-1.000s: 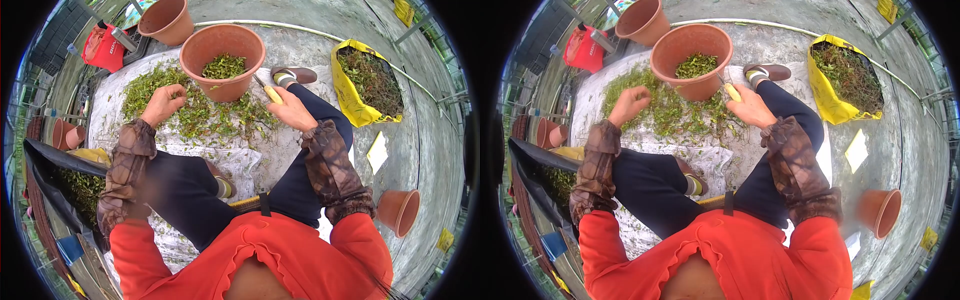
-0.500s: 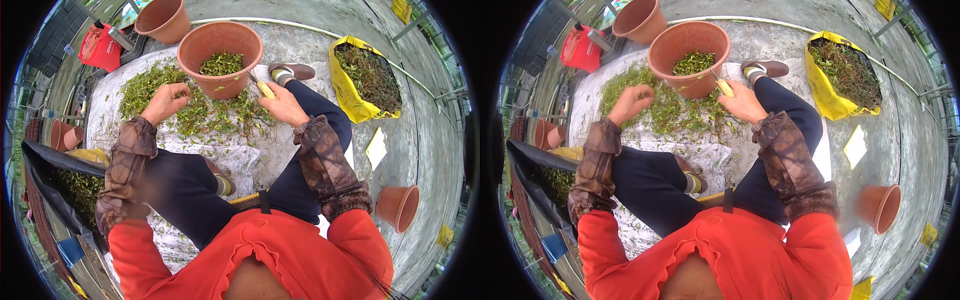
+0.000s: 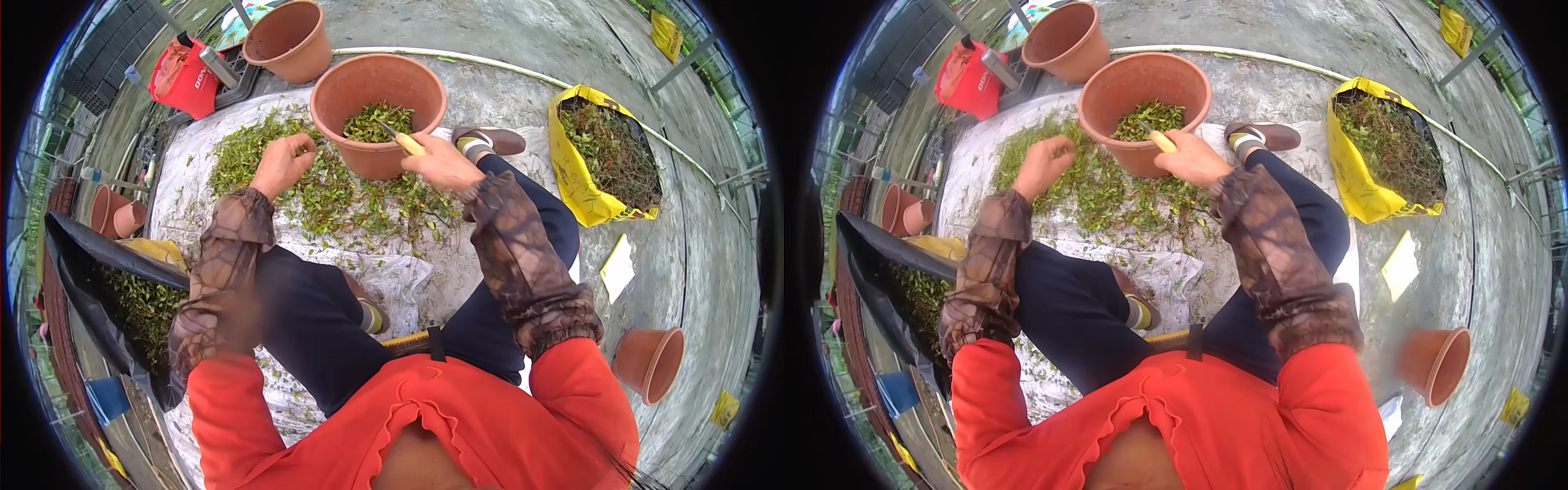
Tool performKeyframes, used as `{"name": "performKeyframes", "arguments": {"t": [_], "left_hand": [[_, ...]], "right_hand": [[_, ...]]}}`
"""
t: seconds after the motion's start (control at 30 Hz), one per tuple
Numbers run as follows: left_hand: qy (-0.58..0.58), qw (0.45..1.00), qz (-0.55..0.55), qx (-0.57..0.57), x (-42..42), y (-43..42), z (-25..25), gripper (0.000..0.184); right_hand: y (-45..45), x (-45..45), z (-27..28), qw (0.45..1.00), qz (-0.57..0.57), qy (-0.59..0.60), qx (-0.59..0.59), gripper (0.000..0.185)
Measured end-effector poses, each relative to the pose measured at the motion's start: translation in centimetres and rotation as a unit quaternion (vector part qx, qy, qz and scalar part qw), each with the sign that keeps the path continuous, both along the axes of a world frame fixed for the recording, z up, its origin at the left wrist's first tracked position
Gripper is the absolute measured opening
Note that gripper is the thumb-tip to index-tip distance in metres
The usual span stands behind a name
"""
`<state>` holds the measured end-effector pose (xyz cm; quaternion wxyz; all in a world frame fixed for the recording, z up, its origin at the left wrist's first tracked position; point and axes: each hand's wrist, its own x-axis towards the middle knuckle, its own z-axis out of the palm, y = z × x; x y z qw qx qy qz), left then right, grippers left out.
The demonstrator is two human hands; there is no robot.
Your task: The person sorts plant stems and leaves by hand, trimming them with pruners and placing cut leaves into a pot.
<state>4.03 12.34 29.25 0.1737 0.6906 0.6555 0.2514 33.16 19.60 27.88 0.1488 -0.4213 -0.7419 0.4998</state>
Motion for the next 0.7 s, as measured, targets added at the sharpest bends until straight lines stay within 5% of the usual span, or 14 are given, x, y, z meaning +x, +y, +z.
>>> {"name": "performKeyframes", "arguments": {"t": [0.13, 0.7], "left_hand": [[0.017, 1.000, 0.006, -0.013, -0.3, 0.6, -0.5, 0.013], [0.042, 0.999, -0.003, -0.023, 0.5, 5.2, -3.9, 0.015]], "right_hand": [[0.8, -2.8, -0.1, 0.995, -0.043, -0.016, -0.092, 0.045], [-0.9, -4.2, -1.7, 0.988, -0.089, 0.068, -0.106, 0.038]]}}
